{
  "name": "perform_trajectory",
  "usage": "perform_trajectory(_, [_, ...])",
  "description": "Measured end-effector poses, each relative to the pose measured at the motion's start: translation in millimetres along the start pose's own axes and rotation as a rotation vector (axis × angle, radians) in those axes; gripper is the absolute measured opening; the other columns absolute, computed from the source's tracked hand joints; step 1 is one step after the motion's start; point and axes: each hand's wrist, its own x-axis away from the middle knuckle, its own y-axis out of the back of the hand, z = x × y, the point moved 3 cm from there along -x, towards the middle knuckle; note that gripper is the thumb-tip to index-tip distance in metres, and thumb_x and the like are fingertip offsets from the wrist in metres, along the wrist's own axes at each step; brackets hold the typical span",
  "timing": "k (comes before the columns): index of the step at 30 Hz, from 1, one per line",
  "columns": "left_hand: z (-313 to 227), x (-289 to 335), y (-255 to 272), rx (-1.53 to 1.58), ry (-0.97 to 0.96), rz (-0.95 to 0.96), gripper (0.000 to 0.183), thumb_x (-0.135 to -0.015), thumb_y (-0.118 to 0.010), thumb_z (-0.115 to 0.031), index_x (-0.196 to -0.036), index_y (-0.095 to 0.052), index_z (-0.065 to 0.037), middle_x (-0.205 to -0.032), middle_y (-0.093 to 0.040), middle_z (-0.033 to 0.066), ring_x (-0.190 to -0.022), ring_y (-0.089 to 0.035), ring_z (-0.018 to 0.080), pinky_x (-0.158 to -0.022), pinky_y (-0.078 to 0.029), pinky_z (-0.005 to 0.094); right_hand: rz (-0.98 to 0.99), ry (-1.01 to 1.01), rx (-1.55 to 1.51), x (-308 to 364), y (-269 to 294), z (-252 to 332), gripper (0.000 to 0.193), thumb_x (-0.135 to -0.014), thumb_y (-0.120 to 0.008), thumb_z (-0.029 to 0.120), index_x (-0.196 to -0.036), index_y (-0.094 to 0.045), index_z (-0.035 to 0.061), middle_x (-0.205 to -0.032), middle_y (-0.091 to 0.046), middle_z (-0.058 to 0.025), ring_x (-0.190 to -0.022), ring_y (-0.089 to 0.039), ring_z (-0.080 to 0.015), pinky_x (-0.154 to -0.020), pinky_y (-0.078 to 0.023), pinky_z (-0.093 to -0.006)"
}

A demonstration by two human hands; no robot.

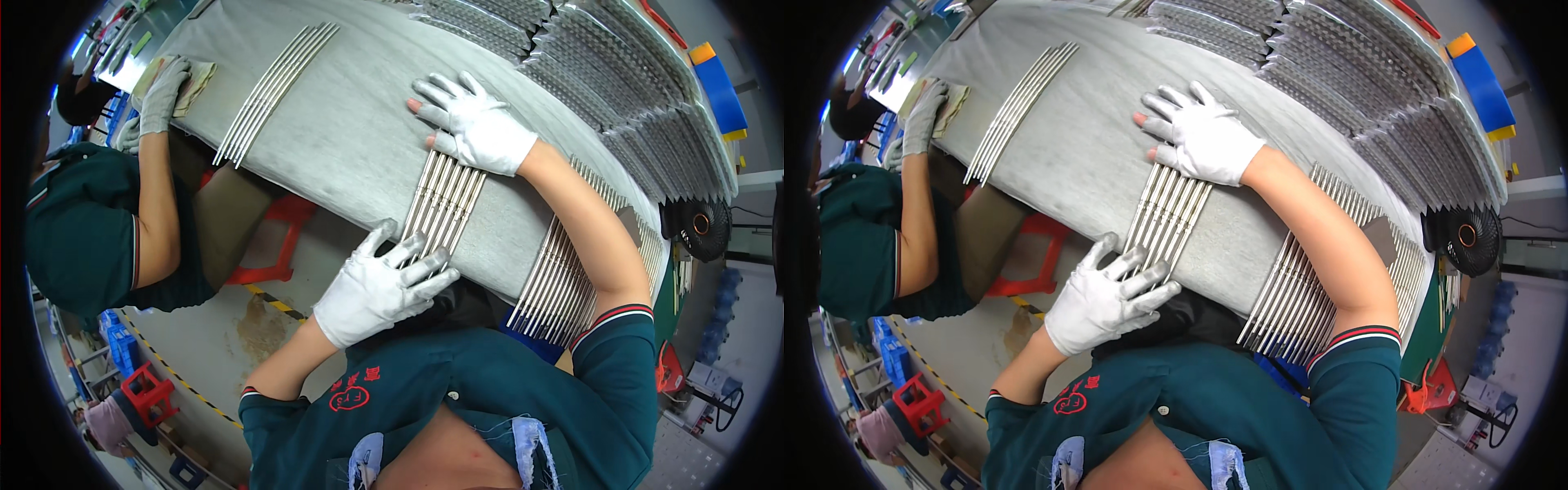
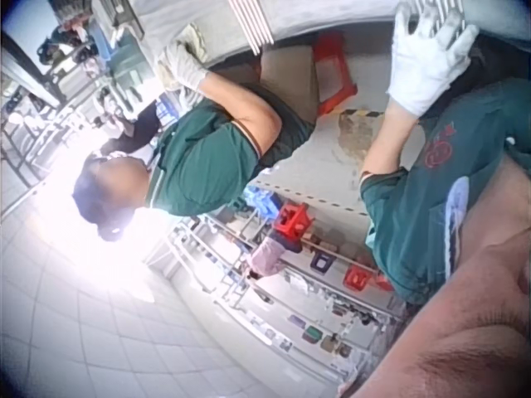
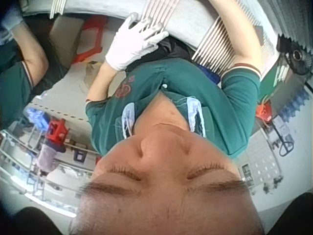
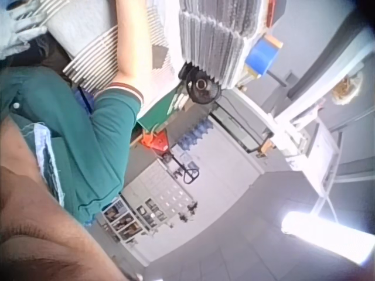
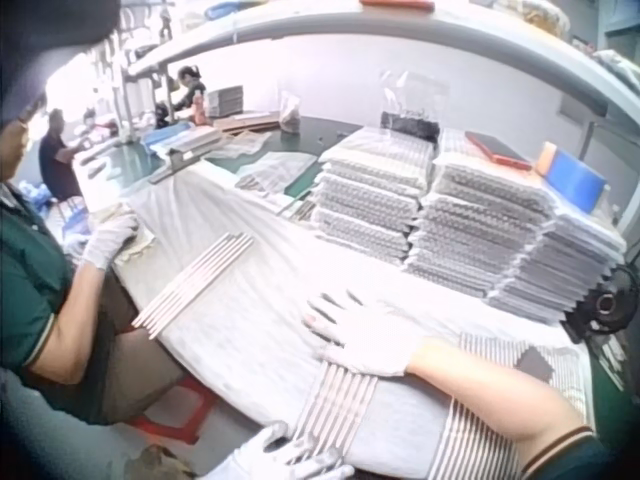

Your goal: The person arranges long, thin metal rods in parallel rows on a padded work surface. They use a small rectangular block to press and align the rods, ensuring they are straight and evenly spaced. The person repeatedly adjusts the rows and uses the block to smooth the arrangement.

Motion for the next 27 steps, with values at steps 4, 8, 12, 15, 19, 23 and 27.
perform_trajectory(4, [8.8, 9.3, 7.8, -0.048, 0.055, -0.011, 0.053, -0.082, -0.075, -0.037, -0.132, -0.060, -0.023, -0.132, -0.063, 0.0044, -0.122, -0.059, 0.0277, -0.107, -0.041, 0.0590, -0.014, 0.017, 0.027, -23.3, -7.3, 4.2, 0.061, -0.103, -0.041, 0.050, -0.148, -0.050, 0.0100, -0.157, -0.042, -0.0172, -0.148, -0.034, -0.0362, -0.122, -0.022, -0.0553])
perform_trajectory(8, [9.3, 12.1, 7.7, -0.034, 0.065, -0.002, 0.052, -0.083, -0.075, -0.037, -0.131, -0.061, -0.022, -0.132, -0.063, 0.0046, -0.123, -0.058, 0.0272, -0.107, -0.042, 0.0574, -0.041, 0.027, 0.028, -25.4, -9.8, 4.6, 0.061, -0.103, -0.042, 0.049, -0.148, -0.050, 0.0096, -0.157, -0.043, -0.0171, -0.147, -0.035, -0.0362, -0.121, -0.023, -0.0543])
perform_trajectory(12, [-0.7, 5.1, 4.7, 0.010, 0.002, 0.010, 0.049, -0.085, -0.072, -0.037, -0.130, -0.063, -0.022, -0.132, -0.063, 0.0027, -0.123, -0.058, 0.0254, -0.107, -0.043, 0.0546, -0.022, 0.008, 0.021, -4.7, -2.7, 1.8, 0.060, -0.103, -0.044, 0.047, -0.149, -0.049, 0.0097, -0.157, -0.042, -0.0180, -0.148, -0.033, -0.0363, -0.122, -0.022, -0.0553])
perform_trajectory(15, [-10.5, 2.5, -2.6, 0.038, -0.068, -0.012, 0.047, -0.087, -0.070, -0.036, -0.131, -0.063, -0.023, -0.134, -0.061, 0.0002, -0.123, -0.058, 0.0241, -0.103, -0.046, 0.0539, 0.032, -0.006, 0.023, 15.2, 6.0, -1.0, 0.059, -0.103, -0.045, 0.045, -0.151, -0.047, 0.0098, -0.158, -0.040, -0.0189, -0.149, -0.032, -0.0359, -0.122, -0.021, -0.0566])
perform_trajectory(19, [-18.4, -0.6, -12.1, 0.031, -0.142, 0.002, 0.046, -0.087, -0.068, -0.033, -0.132, -0.063, -0.025, -0.135, -0.061, -0.0005, -0.124, -0.057, 0.0233, -0.103, -0.046, 0.0534, 0.053, -0.019, 0.021, 33.4, 10.7, -3.9, 0.060, -0.103, -0.043, 0.046, -0.151, -0.047, 0.0100, -0.159, -0.038, -0.0186, -0.148, -0.033, -0.0348, -0.122, -0.021, -0.0562])
perform_trajectory(23, [-16.8, 0.7, -10.8, 0.014, -0.119, -0.001, 0.044, -0.088, -0.068, -0.034, -0.130, -0.064, -0.026, -0.133, -0.061, -0.0009, -0.124, -0.057, 0.0231, -0.103, -0.046, 0.0539, 0.050, -0.027, 0.023, 29.1, 12.0, -2.0, 0.059, -0.103, -0.044, 0.045, -0.150, -0.048, 0.0103, -0.158, -0.039, -0.0181, -0.148, -0.033, -0.0347, -0.122, -0.021, -0.0558])
perform_trajectory(27, [-10.9, 6.6, -4.6, 0.001, -0.027, 0.003, 0.043, -0.087, -0.069, -0.034, -0.129, -0.065, -0.027, -0.130, -0.063, -0.0018, -0.122, -0.058, 0.0235, -0.105, -0.045, 0.0544, 0.016, -0.030, 0.006, 10.2, 7.5, 3.1, 0.059, -0.102, -0.046, 0.045, -0.149, -0.049, 0.0102, -0.158, -0.040, -0.0178, -0.148, -0.033, -0.0348, -0.122, -0.021, -0.0555])
